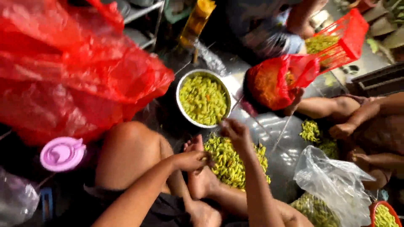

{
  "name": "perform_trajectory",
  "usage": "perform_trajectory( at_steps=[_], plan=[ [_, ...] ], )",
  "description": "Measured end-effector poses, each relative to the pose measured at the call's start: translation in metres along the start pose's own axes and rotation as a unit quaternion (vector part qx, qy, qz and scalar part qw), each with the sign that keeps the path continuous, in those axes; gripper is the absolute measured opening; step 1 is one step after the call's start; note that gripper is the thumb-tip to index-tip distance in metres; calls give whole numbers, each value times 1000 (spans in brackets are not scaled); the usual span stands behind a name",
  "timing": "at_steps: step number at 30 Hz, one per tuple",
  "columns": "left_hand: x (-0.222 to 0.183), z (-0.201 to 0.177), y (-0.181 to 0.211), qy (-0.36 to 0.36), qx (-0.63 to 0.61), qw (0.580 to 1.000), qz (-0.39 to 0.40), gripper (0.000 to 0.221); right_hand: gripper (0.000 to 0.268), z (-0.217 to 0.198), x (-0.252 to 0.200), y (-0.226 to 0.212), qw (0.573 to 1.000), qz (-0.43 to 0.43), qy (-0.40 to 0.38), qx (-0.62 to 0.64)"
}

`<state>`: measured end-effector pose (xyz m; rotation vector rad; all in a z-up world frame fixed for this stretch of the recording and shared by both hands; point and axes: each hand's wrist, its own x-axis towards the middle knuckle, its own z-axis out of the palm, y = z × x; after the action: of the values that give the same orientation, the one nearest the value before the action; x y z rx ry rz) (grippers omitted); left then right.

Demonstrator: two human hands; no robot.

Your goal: Removing stems from small green chili peppers by hand while sitting on the floor.

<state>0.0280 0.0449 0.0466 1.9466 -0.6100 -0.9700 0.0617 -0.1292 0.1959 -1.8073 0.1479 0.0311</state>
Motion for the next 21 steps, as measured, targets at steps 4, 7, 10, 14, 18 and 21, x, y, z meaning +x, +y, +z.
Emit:
perform_trajectory(
  at_steps=[4,7,10,14,18,21],
  plan=[
    [11,5,-8,20,10,1000,-10,50,32,15,-49,-8,996,47,-13,-68],
    [-24,-19,22,-31,-25,999,24,38,31,12,-78,-13,995,64,-29,-72],
    [-49,-35,44,-95,-67,991,70,29,27,3,-96,17,992,55,-17,-113],
    [-78,-47,78,-85,-101,991,22,30,17,6,-112,24,974,59,-18,-217],
    [-77,-43,76,-89,-90,992,8,37,18,9,-119,1,964,18,19,-263],
    [-81,-45,84,-105,-154,982,1,22,23,15,-122,-9,989,53,45,-129]
  ],
)
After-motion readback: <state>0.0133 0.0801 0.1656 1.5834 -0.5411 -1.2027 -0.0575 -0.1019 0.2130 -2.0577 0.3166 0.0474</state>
